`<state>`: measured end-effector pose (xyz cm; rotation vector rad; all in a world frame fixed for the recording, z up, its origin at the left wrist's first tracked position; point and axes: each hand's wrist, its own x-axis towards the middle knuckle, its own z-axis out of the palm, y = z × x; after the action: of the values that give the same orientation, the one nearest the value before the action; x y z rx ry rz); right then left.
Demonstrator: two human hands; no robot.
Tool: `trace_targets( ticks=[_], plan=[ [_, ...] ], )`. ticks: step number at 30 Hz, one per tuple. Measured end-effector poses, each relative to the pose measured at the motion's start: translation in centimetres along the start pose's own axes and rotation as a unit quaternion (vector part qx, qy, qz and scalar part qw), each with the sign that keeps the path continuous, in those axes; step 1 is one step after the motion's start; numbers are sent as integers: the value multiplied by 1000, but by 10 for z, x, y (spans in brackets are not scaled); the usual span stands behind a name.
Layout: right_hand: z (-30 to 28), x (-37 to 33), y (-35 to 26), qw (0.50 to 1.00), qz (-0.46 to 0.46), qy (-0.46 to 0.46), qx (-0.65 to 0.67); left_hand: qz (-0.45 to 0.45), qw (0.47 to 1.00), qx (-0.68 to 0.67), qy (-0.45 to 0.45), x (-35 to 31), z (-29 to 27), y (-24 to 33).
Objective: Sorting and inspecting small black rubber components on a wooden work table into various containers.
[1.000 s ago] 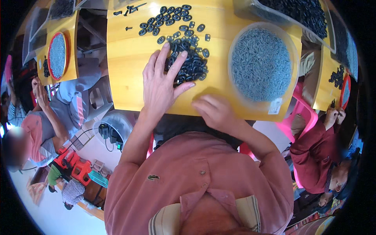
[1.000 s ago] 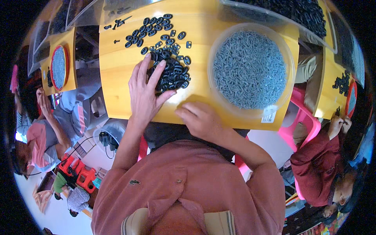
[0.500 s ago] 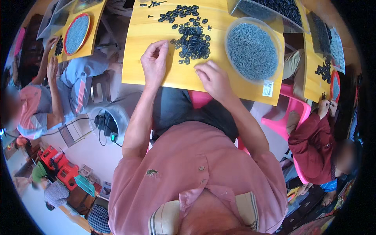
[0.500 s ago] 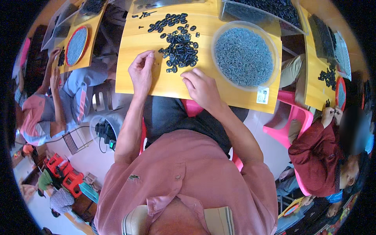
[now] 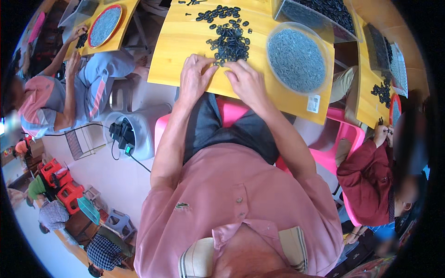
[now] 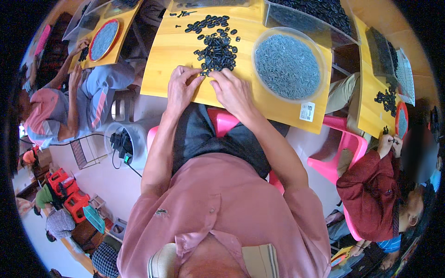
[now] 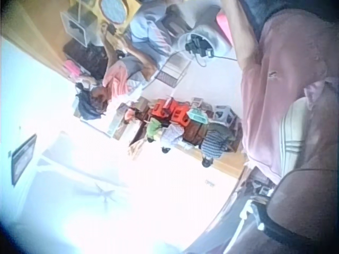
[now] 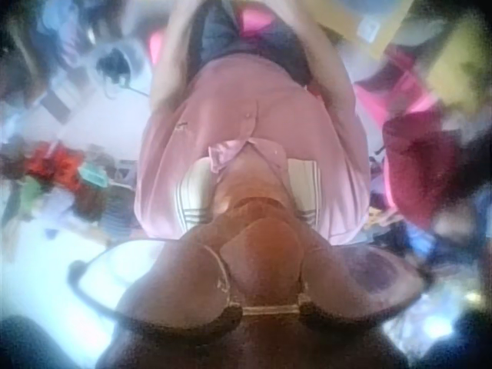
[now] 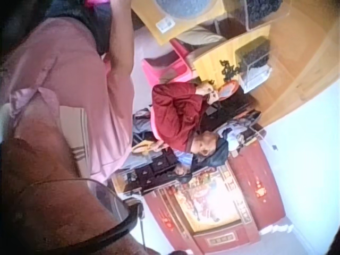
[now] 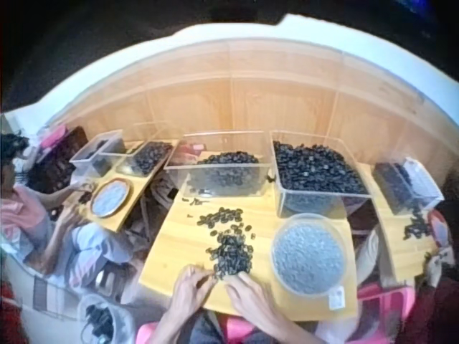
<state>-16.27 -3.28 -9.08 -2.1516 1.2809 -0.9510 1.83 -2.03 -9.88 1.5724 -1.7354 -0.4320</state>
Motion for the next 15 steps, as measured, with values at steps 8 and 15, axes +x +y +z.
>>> trace_targets(
  ticks=[8, 15],
  plan=[
    [13, 6, 8, 998, -10, 59, 7, 61, 998, 6, -31, 5, 2, -2],
    [15, -7, 6, 995, 9, 98, 0, 123, 989, 81, -10, -1, -2, 3]
  ],
)
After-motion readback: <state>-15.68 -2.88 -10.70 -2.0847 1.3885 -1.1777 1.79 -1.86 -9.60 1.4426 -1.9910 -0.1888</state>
